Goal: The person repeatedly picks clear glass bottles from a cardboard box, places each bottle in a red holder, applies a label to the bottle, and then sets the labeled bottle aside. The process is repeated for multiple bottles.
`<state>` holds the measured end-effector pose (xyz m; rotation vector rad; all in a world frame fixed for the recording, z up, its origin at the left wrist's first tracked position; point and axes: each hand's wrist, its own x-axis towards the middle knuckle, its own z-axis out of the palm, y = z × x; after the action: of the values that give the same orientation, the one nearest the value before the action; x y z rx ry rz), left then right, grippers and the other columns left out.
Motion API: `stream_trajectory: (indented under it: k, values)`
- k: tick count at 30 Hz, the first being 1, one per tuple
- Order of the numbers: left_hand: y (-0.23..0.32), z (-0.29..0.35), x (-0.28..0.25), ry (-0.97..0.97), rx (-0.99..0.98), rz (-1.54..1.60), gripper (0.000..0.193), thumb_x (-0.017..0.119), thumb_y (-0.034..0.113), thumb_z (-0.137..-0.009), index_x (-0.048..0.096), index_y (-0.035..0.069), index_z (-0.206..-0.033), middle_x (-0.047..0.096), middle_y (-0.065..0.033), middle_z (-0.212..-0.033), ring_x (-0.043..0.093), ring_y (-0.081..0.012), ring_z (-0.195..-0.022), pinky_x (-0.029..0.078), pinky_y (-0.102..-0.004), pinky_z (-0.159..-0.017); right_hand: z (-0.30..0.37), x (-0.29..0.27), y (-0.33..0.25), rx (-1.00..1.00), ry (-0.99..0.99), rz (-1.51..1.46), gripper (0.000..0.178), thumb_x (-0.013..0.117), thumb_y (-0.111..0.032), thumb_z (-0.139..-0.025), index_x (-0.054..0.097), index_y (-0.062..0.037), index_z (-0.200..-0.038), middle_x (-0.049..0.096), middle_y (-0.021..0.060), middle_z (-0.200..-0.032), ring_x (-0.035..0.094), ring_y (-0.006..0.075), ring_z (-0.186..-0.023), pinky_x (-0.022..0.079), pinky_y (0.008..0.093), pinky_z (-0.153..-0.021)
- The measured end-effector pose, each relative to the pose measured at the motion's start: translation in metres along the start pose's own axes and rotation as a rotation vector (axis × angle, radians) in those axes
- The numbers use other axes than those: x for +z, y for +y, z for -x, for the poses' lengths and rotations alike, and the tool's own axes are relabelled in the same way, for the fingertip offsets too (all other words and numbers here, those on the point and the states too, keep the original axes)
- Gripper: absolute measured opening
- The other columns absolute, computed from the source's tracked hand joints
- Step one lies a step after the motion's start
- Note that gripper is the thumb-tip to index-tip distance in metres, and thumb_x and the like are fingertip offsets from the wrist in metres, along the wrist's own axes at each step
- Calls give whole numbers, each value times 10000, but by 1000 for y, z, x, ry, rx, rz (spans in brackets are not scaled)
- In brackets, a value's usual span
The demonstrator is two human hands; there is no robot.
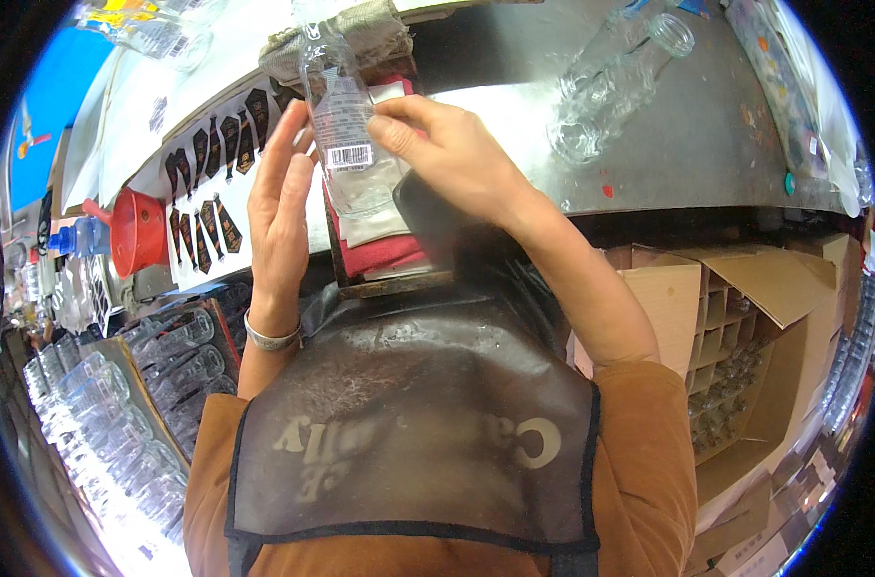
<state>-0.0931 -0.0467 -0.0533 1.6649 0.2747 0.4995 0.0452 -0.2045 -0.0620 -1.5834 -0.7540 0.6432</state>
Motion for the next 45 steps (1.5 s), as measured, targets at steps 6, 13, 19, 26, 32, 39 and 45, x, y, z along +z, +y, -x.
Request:
stream_trajectory:
  k: [6,13,19,26,32,39,45]
  values:
    - [-3,2,7,4,-68,144,585,582,47,-976,357,-29,-1510,411,-198,-1531,399,-265,-1421,312,-384,-1173,1,1,-23,49,-55,173,490,664,-330,-957,601,47,-1264,691,132,-1141,688,149,-866,531,277,-780]
    - [-11,2,4,-21,-87,205,629,598,-8,-948,336,-29,-1519,388,-205,-1543,379,-274,-1434,320,-388,-1173,0,3,-23,24,-26,222,479,689,-317,-939,609,48,-1240,699,137,-1121,718,179,-883,538,279,-756]
    - [-18,2,3,-25,-91,274,643,600,-7,-942,337,-6,-1528,387,-193,-1548,383,-273,-1431,326,-386,-1170,0,5,-20,50,23,194,465,669,-327,-955,619,46,-1229,698,111,-1082,672,137,-802,523,277,-746]
    - [-16,1,-4,-45,-24,150,632,606,15,-934,371,14,-1520,388,-181,-1554,387,-277,-1429,341,-402,-1159,-1,3,-23,62,6,224,477,681,-340,-953,619,43,-1230,697,106,-1071,674,128,-809,526,277,-744]
    - [-1,-12,-6,-96,279,-368,484,603,77,-938,548,59,-1419,349,-186,-1575,411,-314,-1419,338,-440,-1161,-6,4,-23,68,23,243,502,713,-343,-922,621,56,-1213,701,134,-1086,708,159,-833,549,282,-738]
    - [-3,-10,-1,-33,250,-395,465,642,119,-912,600,65,-1371,404,-200,-1537,449,-333,-1390,364,-447,-1142,-9,5,-26,83,16,213,495,718,-348,-915,632,57,-1186,700,137,-1084,705,151,-820,541,280,-735]
    - [-7,-12,-4,-25,252,-310,474,648,98,-915,588,69,-1384,410,-201,-1531,451,-317,-1386,407,-409,-1091,-13,-1,-16,57,2,225,541,722,-382,-917,624,51,-1225,695,127,-1100,682,131,-815,531,271,-735]
